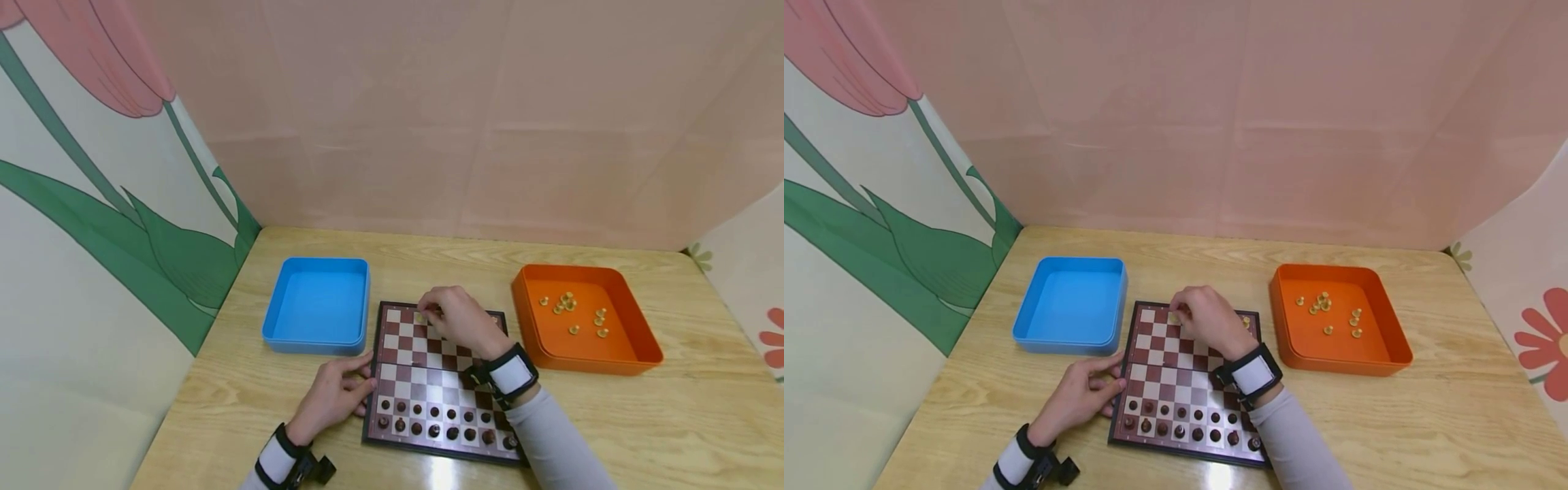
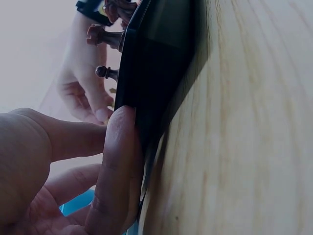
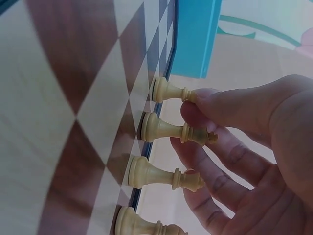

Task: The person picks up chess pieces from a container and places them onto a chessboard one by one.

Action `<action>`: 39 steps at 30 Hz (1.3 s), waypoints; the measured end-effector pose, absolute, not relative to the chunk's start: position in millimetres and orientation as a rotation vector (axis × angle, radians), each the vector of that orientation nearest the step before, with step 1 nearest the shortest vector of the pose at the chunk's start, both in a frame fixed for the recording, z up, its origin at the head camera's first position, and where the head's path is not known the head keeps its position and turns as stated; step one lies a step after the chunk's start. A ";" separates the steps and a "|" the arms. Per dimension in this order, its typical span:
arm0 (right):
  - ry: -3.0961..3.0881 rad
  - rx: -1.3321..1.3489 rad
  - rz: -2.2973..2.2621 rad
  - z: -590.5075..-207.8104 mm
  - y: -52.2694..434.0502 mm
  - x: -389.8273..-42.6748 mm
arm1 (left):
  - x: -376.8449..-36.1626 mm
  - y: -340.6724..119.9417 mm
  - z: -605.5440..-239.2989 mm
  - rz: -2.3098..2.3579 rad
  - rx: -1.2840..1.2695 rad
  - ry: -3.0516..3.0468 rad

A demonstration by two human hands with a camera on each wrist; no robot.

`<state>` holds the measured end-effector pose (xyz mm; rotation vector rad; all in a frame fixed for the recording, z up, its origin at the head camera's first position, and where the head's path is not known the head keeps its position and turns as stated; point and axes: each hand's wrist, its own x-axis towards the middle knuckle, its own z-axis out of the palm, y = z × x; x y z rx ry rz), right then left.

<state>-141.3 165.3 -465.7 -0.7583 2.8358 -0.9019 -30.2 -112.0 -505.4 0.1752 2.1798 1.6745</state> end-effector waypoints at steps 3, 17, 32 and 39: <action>2.842 -0.749 -0.904 -465.5 165.0 -141.6 | -30.9 -111.8 -504.8 1.672 0.173 2.178; 2.844 -0.693 -0.932 -464.8 163.5 -141.4 | -32.1 -112.3 -505.2 1.678 0.182 2.172; 2.870 -0.688 -0.906 -467.4 162.6 -140.7 | -31.2 -111.4 -504.7 1.666 0.175 2.181; 2.860 -0.723 -0.900 -466.1 162.5 -140.0 | -30.2 -112.0 -505.9 1.673 0.156 2.167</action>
